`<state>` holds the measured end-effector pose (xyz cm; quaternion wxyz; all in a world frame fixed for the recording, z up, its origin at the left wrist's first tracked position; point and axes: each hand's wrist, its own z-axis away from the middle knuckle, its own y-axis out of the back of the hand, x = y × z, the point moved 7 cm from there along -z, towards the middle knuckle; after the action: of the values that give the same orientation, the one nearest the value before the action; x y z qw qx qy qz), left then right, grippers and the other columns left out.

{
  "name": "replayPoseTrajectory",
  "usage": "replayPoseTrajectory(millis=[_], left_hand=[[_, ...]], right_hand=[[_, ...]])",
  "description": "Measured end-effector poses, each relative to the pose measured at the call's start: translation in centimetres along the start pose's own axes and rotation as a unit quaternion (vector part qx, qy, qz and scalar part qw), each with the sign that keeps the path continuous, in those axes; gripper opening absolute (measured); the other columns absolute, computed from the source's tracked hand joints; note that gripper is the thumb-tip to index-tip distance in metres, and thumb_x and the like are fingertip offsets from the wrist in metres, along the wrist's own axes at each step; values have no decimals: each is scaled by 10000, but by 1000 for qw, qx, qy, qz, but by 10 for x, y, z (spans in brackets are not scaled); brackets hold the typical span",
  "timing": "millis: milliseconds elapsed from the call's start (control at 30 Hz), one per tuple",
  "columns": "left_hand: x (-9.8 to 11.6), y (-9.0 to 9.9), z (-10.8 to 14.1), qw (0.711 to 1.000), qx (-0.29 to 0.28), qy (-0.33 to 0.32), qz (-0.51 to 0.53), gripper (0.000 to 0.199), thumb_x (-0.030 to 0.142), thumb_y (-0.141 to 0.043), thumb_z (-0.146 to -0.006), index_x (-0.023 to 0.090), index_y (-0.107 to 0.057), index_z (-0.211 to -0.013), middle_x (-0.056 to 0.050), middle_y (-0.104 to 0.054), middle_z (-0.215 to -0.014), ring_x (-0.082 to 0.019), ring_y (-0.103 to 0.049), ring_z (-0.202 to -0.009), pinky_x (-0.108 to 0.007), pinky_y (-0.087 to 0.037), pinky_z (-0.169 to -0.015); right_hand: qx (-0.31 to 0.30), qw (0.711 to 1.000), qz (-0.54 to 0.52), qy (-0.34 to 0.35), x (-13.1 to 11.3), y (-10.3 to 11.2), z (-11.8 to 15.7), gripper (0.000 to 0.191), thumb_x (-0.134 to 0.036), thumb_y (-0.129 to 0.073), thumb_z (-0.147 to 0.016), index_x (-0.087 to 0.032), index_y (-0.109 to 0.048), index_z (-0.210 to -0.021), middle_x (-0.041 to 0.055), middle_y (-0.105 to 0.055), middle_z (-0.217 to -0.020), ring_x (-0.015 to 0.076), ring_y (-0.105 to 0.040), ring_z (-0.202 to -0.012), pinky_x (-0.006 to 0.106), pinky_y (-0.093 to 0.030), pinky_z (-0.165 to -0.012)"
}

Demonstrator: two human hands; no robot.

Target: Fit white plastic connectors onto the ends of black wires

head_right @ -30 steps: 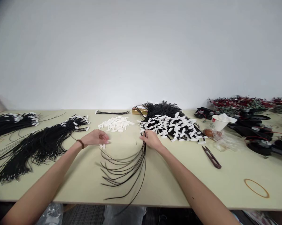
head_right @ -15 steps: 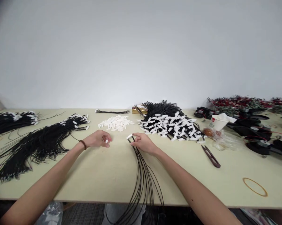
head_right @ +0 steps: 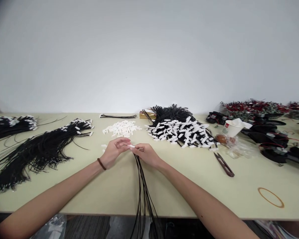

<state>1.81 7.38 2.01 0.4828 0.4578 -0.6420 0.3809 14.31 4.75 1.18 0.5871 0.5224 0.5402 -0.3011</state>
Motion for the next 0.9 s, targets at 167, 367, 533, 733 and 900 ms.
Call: replayPoseTrajectory(millis=[167,367,533,733,900], left_hand=[[1,-3,1,999,-15,-10,-38,391,302,-761,-557,126,-611,-872,-69,-655,-845,-184,-610,-820,-349,-469,-822],[-7,-6,-1,996,-77,36,-38,479,475,-574,-736,128,-603,-1065,-116,-634,-1037,-208,-574,-962,-360,-432,-877],[-20,-15,0,985,-146,81,-40,461,475,-620,-693,118,-647,-983,-66,-648,-787,-178,-584,-754,-303,-471,-674],[-18,-12,3,983,-135,122,11,345,377,-667,-684,103,-655,-894,-68,-624,-816,-127,-547,-717,-258,-447,-659],[-15,-12,5,981,-126,143,40,316,364,-672,-682,106,-636,-862,-46,-591,-740,-125,-550,-690,-266,-456,-658]], right_hand=[[8,999,-47,-17,1,-1,0,417,-575,-562,-701,-160,-541,-665,-55,-414,-566,53,-321,-476,204,-241,-456],[-26,995,-88,-29,1,-1,1,435,-583,-565,-698,-150,-562,-729,-41,-449,-625,49,-337,-501,196,-239,-462],[-65,994,-80,-34,2,-4,2,418,-567,-550,-724,-151,-572,-760,-40,-470,-632,42,-366,-496,179,-254,-448],[-40,996,-72,-23,-2,7,1,421,-554,-528,-725,-140,-584,-776,31,-559,-797,95,-535,-621,207,-398,-510],[6,1000,11,2,-6,13,0,381,-503,-467,-772,-145,-553,-674,15,-548,-672,87,-502,-564,205,-392,-504]])
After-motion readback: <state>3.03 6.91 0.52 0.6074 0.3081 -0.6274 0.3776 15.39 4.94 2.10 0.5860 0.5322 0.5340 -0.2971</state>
